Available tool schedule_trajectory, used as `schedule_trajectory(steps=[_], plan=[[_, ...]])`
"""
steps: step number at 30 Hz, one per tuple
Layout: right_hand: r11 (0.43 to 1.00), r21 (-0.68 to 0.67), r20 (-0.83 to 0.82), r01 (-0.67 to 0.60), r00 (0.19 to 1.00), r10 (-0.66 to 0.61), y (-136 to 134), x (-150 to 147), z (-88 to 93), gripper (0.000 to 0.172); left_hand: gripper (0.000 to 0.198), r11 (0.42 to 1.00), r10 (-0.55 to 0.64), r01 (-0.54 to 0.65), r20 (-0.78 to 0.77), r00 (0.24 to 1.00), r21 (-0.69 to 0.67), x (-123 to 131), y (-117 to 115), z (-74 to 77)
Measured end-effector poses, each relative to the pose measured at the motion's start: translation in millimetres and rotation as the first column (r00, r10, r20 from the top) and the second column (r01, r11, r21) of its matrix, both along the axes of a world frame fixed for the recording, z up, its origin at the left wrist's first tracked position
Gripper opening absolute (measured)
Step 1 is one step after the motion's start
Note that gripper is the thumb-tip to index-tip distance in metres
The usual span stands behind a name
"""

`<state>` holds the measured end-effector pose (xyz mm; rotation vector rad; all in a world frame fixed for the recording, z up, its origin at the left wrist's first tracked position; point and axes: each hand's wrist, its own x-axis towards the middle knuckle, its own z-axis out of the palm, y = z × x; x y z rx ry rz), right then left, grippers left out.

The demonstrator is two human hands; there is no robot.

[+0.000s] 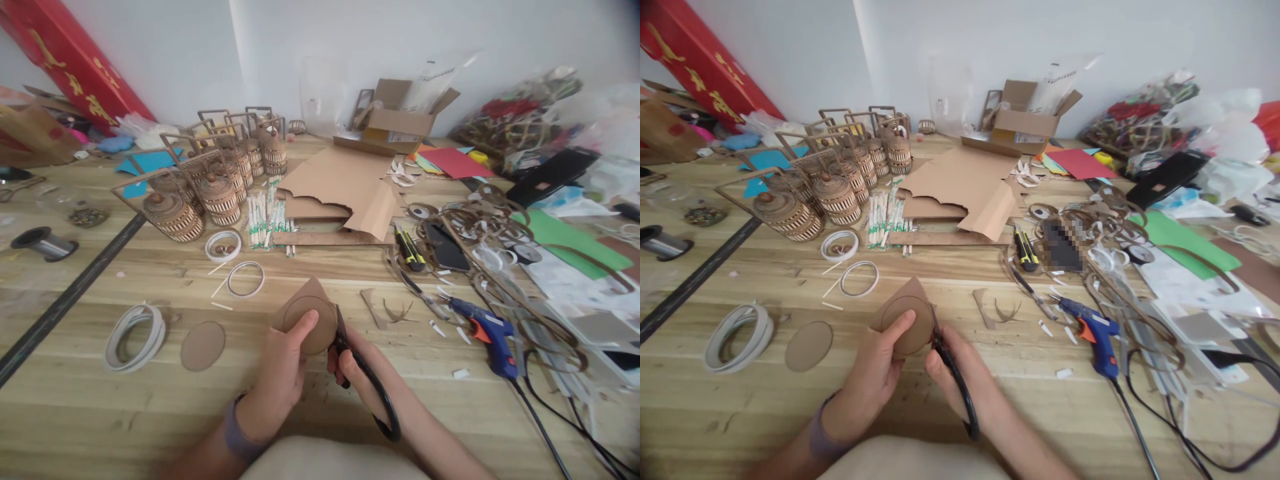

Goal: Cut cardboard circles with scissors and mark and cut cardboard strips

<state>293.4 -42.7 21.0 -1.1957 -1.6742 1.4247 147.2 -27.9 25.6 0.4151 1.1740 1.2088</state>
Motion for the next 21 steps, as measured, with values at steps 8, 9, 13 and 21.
schedule_trajectory(steps=[8, 9, 13, 21], plan=[[0.999, 0.002, -0.054, 0.036, 0.998, -0.035, -4.6, -2.3, -9.5, 0.067, 0.027, 0.999, 0.030, -0.029, 0.042, 0.999, -0.032, 6.2, -2.8, 5.4], [0.999, -0.016, -0.054, 0.034, 0.998, -0.035, -4.8, -2.5, -10.7, 0.068, 0.028, 0.999, 0.042, -0.041, 0.038, 0.998, -0.030, 6.6, -3.1, 5.7], [0.992, -0.121, -0.044, 0.040, 0.998, -0.045, -5.6, -2.8, -15.0, 0.074, 0.032, 0.997, 0.075, -0.074, 0.011, 0.997, -0.036, 7.7, -4.0, 2.8], [0.981, -0.173, -0.040, 0.089, 0.994, -0.097, -8.0, -5.3, -15.1, 0.076, 0.036, 0.994, 0.079, -0.080, -0.012, 0.997, -0.076, 8.3, -4.5, -1.2]])
